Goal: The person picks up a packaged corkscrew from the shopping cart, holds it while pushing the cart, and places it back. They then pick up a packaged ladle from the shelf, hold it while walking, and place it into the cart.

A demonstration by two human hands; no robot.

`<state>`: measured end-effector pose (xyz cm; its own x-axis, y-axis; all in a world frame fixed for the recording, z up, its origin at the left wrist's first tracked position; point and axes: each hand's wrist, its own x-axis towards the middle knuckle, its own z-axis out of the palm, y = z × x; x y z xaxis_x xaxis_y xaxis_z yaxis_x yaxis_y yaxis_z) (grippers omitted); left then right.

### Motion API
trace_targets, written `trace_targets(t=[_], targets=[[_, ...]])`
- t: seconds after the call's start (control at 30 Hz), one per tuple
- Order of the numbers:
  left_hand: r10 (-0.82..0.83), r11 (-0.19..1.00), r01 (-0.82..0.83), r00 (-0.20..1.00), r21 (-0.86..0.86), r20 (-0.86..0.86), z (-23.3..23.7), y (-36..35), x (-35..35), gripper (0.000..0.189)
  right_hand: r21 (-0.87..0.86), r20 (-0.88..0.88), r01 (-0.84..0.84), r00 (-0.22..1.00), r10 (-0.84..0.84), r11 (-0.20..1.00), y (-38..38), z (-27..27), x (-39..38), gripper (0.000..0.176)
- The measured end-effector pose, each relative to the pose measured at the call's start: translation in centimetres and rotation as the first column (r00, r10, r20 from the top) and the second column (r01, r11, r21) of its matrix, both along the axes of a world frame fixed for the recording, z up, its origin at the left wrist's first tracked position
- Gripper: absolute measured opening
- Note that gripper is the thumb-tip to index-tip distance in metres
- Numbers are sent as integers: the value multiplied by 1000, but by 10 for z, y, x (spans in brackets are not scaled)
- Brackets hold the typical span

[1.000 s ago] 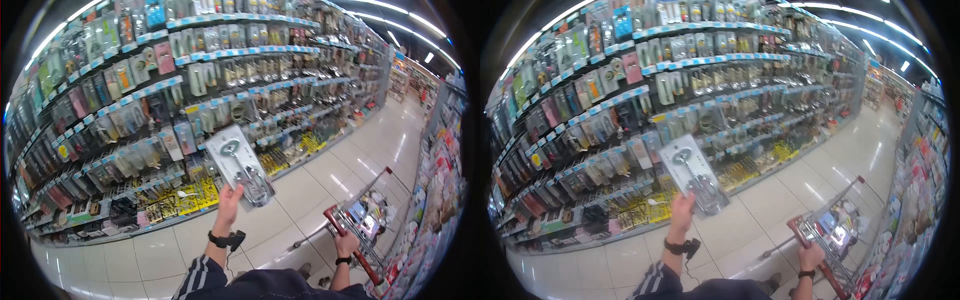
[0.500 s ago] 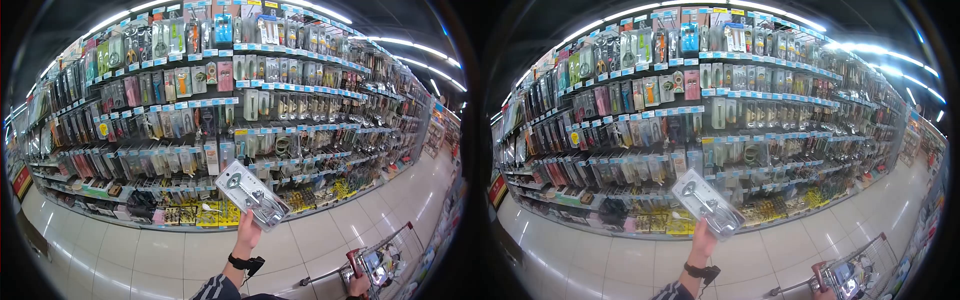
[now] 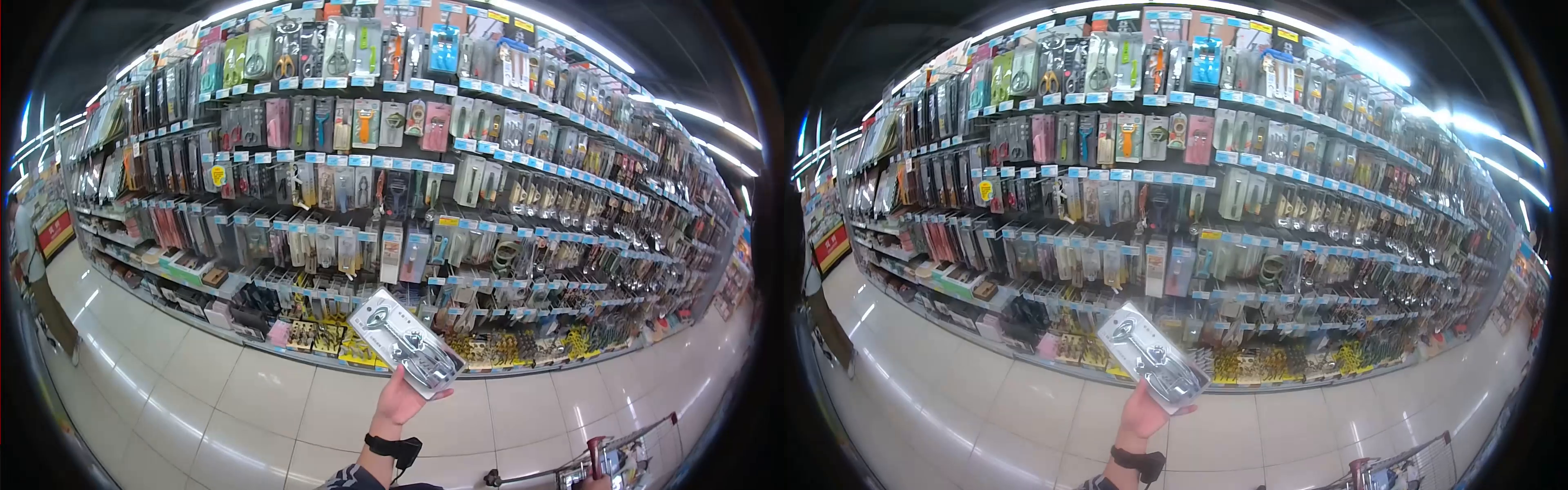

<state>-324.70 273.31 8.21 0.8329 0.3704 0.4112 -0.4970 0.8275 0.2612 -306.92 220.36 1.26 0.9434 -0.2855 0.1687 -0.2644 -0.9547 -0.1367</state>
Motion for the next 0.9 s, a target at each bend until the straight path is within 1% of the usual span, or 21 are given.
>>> trace_targets(t=[0.07,0.1,0.13,0.2,0.23,0.27,0.3,0.33,0.37,0.47,0.5,0.53,0.7,0.83,0.9], targets=[[60,998,-60,996,3,-59,-7,3,-4,58,3,-15,-11,1000,11,1000,-6,-4,4,51],[120,992,-116,987,38,-108,-10,4,-6,55,8,-20,0,1000,0,1000,-5,-2,3,52],[173,985,-171,968,32,-182,-12,5,-8,54,15,-27,14,1000,-14,1000,-5,-2,2,53],[262,963,-267,905,32,-334,-13,6,-13,53,48,2,-11,1000,11,999,-8,-2,1,53],[259,961,-276,913,-9,-314,-17,7,-14,51,62,15,-22,1000,21,998,-11,-4,0,54],[270,959,-285,912,-3,-309,-22,9,-15,51,59,-106,5,994,1,998,-18,-7,5,56],[283,955,-295,910,5,-302,-25,12,-15,50,58,-94,7,996,-1,998,-24,-17,10,57],[296,952,-306,908,10,-296,-25,12,-17,50,55,-82,7,997,-2,998,-23,-12,5,58],[301,945,-325,897,-22,-324,-22,11,-18,49,41,-114,-13,993,17,999,-21,-5,0,59],[295,944,-326,897,-42,-331,-28,16,-21,49,133,-136,20,991,-1,991,-19,0,-8,61],[347,925,-381,847,-5,-403,-21,13,-21,50,132,-108,-21,994,35,991,-21,0,-12,64],[356,923,-386,844,7,-400,-21,13,-20,49,114,-85,32,996,-23,993,14,39,-39,63],[409,905,-422,823,59,-394,-22,7,-19,48,39,-83,14,997,-10,999,-31,-3,-27,61],[364,925,-380,869,19,-335,-35,5,-11,48,13,-71,38,997,-37,999,-54,-26,-24,59],[356,929,-369,870,30,-340,-34,4,-6,48,-32,-8,50,999,-51,998,-58,-30,-28,55]])
